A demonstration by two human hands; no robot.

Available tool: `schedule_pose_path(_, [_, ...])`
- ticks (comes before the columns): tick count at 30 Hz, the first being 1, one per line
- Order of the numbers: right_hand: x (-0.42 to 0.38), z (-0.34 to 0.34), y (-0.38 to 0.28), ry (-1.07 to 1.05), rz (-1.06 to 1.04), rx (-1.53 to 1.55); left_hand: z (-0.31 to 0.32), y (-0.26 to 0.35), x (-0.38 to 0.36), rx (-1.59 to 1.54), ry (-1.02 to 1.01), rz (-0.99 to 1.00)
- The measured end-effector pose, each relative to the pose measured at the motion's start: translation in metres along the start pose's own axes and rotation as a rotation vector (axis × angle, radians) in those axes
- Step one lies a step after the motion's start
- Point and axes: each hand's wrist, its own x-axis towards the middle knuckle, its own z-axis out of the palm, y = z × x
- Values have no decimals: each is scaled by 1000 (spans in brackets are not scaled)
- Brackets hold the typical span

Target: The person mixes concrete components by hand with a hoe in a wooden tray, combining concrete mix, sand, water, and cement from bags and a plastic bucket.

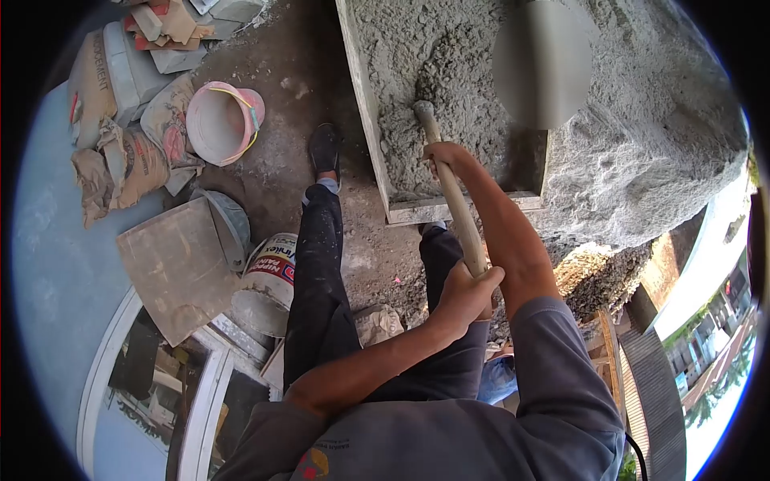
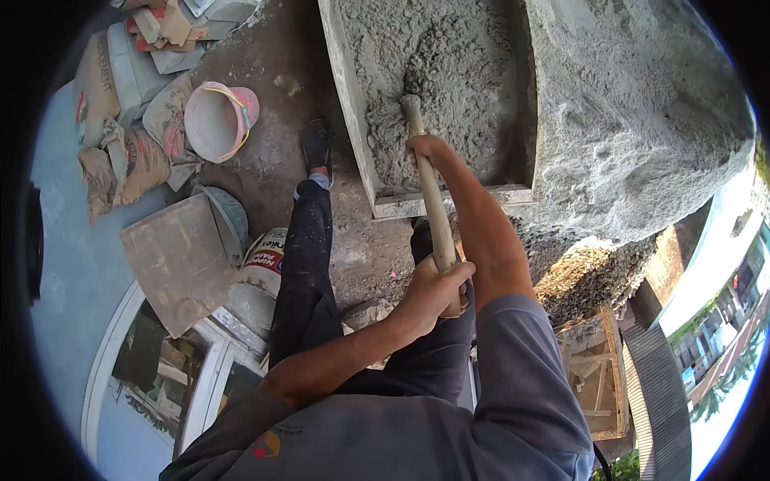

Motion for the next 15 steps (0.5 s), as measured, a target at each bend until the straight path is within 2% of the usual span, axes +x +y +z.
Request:
schedule_pose_path(5, [-32,-18,16,-75,23,300,0,-19,-13,247,-104,43])
schedule_pose_path(8, [-79,-28,9,-52,3,522,9,37,-82,382,-218,66])
schedule_pose_path(9, [-104,-28,7,-36,-63,555,3,30,-91,439,-275,95])
schedule_pose_path(12, [-197,-5,-9,137,-189,677,-27,34,-142,747,-328,156])
schedule_pose_path(13, [-207,-1,-5,141,-224,758,-45,31,-151,830,-335,130])
schedule_pose_path(15, [-229,19,-13,279,-303,752,-94,19,-147,983,-308,108])
